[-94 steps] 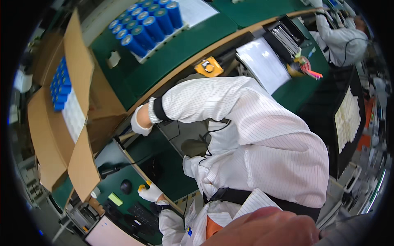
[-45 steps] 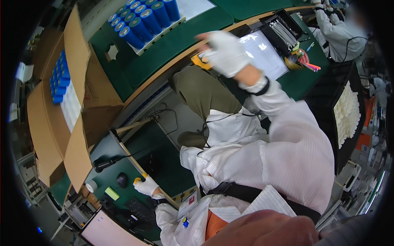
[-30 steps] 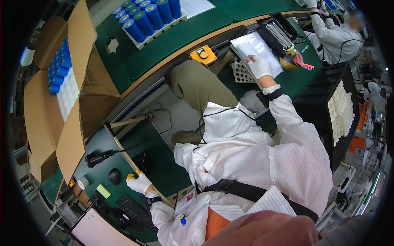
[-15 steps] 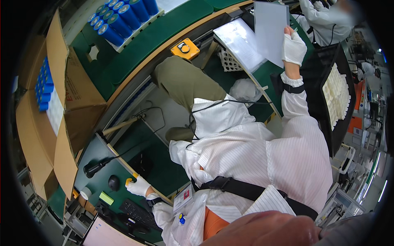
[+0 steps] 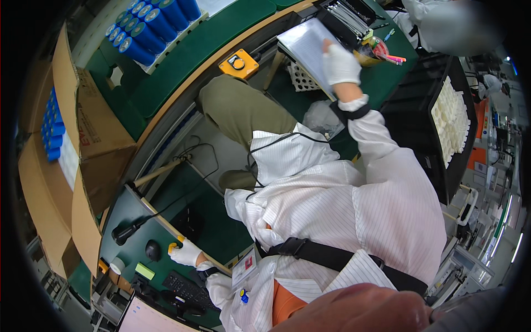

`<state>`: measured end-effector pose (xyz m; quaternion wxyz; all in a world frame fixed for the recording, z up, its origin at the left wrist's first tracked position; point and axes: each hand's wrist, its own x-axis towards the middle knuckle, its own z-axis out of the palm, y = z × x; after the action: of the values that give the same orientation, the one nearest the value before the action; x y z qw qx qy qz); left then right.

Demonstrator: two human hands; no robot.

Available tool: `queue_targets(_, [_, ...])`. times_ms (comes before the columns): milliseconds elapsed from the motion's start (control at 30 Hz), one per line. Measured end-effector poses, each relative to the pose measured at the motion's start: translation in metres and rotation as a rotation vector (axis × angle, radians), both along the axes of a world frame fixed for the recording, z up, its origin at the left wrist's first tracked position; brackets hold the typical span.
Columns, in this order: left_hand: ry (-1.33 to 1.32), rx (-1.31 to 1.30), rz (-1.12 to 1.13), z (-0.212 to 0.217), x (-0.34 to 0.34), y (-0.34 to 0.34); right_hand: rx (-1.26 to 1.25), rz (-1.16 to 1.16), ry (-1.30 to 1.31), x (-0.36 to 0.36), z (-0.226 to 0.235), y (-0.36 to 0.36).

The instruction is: Scan blue battery cells with a handheld scanner and organize them into foam trays and cardboard boxes, then record the results on a computer.

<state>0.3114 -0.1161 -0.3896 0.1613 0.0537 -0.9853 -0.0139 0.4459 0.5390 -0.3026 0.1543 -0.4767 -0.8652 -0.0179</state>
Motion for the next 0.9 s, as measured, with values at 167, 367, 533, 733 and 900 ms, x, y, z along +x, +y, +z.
queue_targets(167, [-0.023, 0.032, 0.043, 0.001, 0.000, 0.003, 0.090, 0.064, -0.100, -0.016, -0.067, -0.014])
queue_targets(367, [-0.023, 0.001, 0.040, 0.005, 0.003, 0.002, 0.040, 0.166, -0.090, -0.014, -0.076, 0.001])
queue_targets(533, [-0.031, 0.308, -0.022, 0.005, 0.003, 0.018, -0.188, 0.156, -0.074, 0.003, -0.061, 0.015])
queue_targets(733, [-0.319, 1.046, -0.449, 0.058, 0.012, 0.149, 0.113, 0.172, 0.165, 0.022, -0.011, -0.002])
queue_targets(900, [-0.878, 1.442, -0.691, 0.095, 0.007, 0.248, 0.150, 0.495, 0.477, 0.031, 0.055, -0.050])
